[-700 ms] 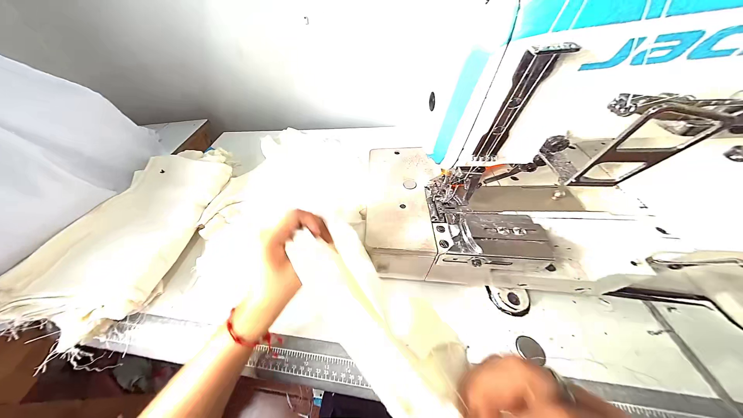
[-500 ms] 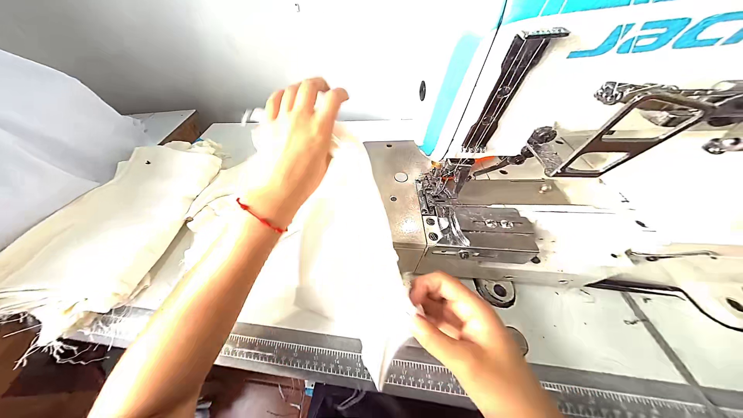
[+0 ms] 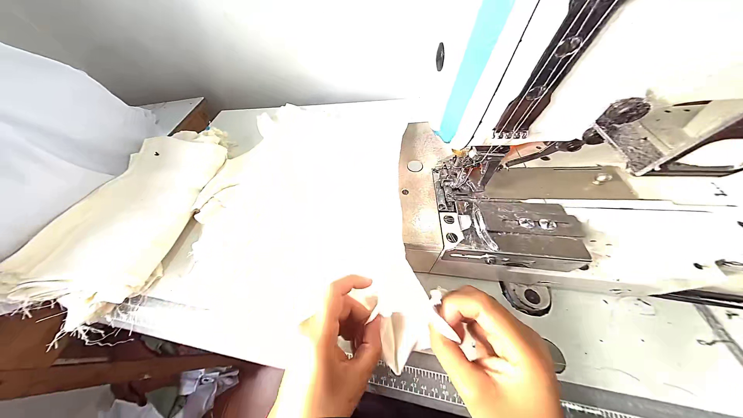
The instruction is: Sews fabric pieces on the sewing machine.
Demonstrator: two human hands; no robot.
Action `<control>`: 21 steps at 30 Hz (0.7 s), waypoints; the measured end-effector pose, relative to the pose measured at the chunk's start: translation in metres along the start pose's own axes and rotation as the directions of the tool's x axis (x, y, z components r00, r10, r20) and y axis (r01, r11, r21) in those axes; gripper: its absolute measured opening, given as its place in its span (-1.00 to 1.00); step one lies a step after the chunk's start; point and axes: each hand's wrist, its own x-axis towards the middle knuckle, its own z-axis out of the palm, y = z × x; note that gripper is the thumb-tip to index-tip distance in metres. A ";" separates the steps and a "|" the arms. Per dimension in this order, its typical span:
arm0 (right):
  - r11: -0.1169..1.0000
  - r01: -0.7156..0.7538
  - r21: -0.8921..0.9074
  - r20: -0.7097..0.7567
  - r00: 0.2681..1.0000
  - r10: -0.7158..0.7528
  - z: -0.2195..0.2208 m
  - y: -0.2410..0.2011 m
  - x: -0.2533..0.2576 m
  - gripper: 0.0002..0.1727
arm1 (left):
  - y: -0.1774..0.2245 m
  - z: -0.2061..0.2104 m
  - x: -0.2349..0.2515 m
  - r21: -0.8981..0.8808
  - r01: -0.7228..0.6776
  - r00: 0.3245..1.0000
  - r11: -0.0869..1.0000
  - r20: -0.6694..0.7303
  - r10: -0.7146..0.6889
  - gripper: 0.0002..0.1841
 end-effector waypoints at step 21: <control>0.937 -0.089 0.337 0.056 0.996 0.074 -0.022 0.012 0.014 -0.80 | 0.001 -0.039 0.014 -0.755 0.134 0.988 0.642 0.149 -0.031 -0.80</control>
